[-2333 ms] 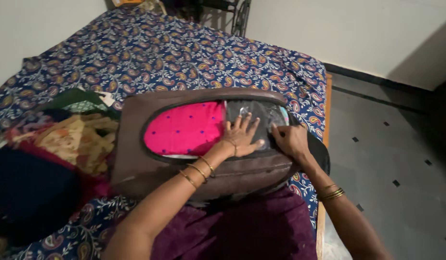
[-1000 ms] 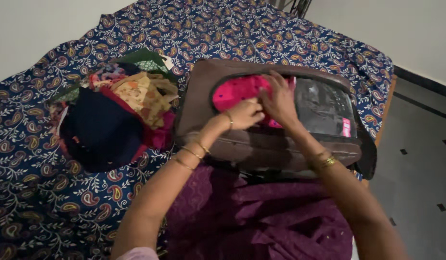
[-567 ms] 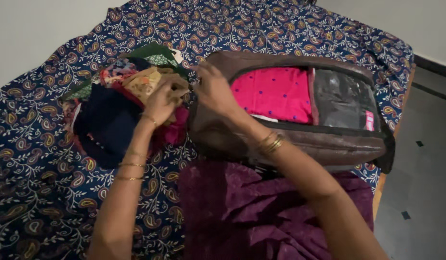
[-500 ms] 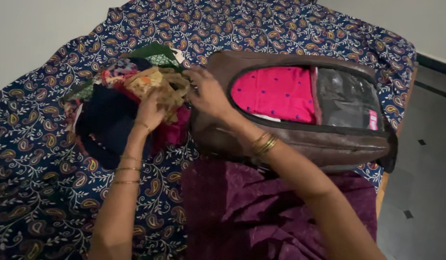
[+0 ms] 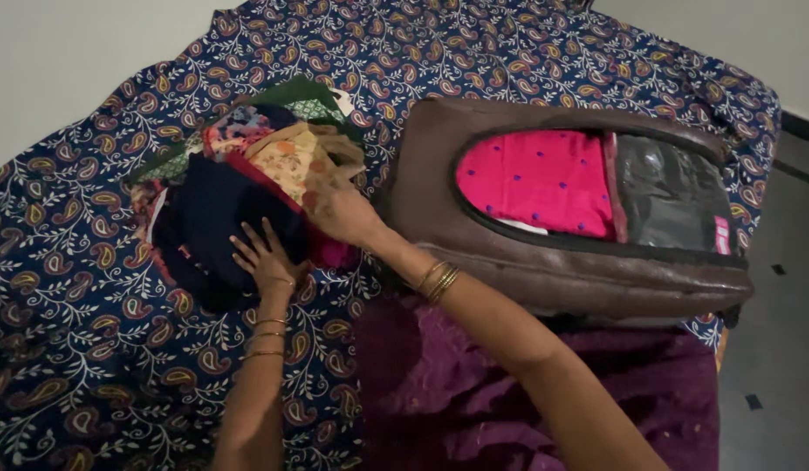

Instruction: The person packs clothes into a brown bag lying on a bed. They smooth and arrange folded garments one at a time inside the bag, place a plastic-wrapped item on top, press the contents down, and finally pull the bag's flap closed over the packed clothes.

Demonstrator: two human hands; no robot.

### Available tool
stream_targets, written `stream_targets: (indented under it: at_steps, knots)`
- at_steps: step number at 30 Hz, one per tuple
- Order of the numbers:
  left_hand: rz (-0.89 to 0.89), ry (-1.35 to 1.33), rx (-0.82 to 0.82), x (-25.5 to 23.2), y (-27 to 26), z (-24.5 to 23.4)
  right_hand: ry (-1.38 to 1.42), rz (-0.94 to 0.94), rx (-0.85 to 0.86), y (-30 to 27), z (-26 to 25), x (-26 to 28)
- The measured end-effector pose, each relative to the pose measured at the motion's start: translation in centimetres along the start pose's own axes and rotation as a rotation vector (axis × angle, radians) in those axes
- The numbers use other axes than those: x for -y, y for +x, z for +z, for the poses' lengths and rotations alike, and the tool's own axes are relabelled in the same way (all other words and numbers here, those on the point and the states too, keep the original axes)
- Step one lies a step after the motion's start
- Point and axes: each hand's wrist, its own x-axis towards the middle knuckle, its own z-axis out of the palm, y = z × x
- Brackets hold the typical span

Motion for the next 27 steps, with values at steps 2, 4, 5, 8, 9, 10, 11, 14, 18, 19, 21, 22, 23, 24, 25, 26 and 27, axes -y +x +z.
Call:
stream_targets:
  at_steps: [2, 4, 5, 8, 9, 10, 11, 14, 18, 19, 21, 22, 23, 24, 25, 26, 27]
  knots:
    - [-0.023, 0.027, -0.038, -0.4, 0.2, 0.2, 0.103, 0.164, 0.027, -0.4, 0.1, -0.1]
    - [-0.032, 0.043, -0.008, -0.3, 0.9, 0.5, 0.414, 0.477, 0.035, -0.9, 0.2, -0.3]
    - [-0.037, 0.052, 0.007, -0.1, 1.2, 0.7, 0.389, 0.483, 0.055, -1.0, 0.3, -0.5]
    - [0.061, -0.006, -0.053, 1.6, 1.3, 1.4, 0.315, 0.538, 0.148, -1.0, 1.1, -1.0]
    - [0.071, -0.032, -0.057, 2.1, 1.4, 1.7, 0.286, 0.577, 0.2, -1.0, 1.3, -1.3]
    - [0.081, -0.055, -0.063, 2.7, 1.5, 1.8, 0.259, 0.614, 0.251, -0.8, 1.6, -1.4]
    - [0.091, -0.078, -0.069, 3.3, 1.6, 2.0, 0.277, 0.603, 0.244, -0.8, 1.8, -1.5]
    - [0.164, -0.116, -0.126, 4.6, 1.9, 2.2, 0.326, 0.557, 0.195, -1.1, 2.2, -1.4]
    - [0.175, -0.129, -0.125, 5.0, 2.0, 1.9, 0.319, 0.536, 0.19, -1.4, 2.1, -1.7]
    - [0.141, -0.118, -0.088, 4.7, 1.9, 2.0, 0.304, 0.552, 0.219, -1.5, 2.1, -1.7]
    - [0.092, -0.079, -0.071, 4.2, 2.2, 2.1, 0.376, 0.512, 0.165, -1.4, 2.1, -1.7]
    - [0.076, -0.055, -0.086, 3.8, 2.4, 2.3, 0.41, 0.493, 0.14, -1.5, 2.2, -1.8]
    - [0.06, -0.03, -0.102, 3.5, 2.7, 2.6, 0.406, 0.499, 0.161, -1.5, 2.2, -1.9]
    - [0.072, -0.058, -0.14, 3.5, 2.9, 2.8, 0.402, 0.504, 0.184, -1.6, 2.3, -1.9]
    - [0.085, -0.087, -0.177, 3.8, 3.3, 2.8, 0.398, 0.51, 0.206, -1.7, 2.3, -2.0]
    - [0.097, -0.114, -0.218, 4.3, 3.8, 2.5, 0.407, 0.513, 0.208, -1.6, 2.3, -2.0]
    - [0.096, -0.227, -0.23, 4.8, 4.4, 2.2, 0.417, 0.515, 0.21, -1.6, 2.3, -2.0]
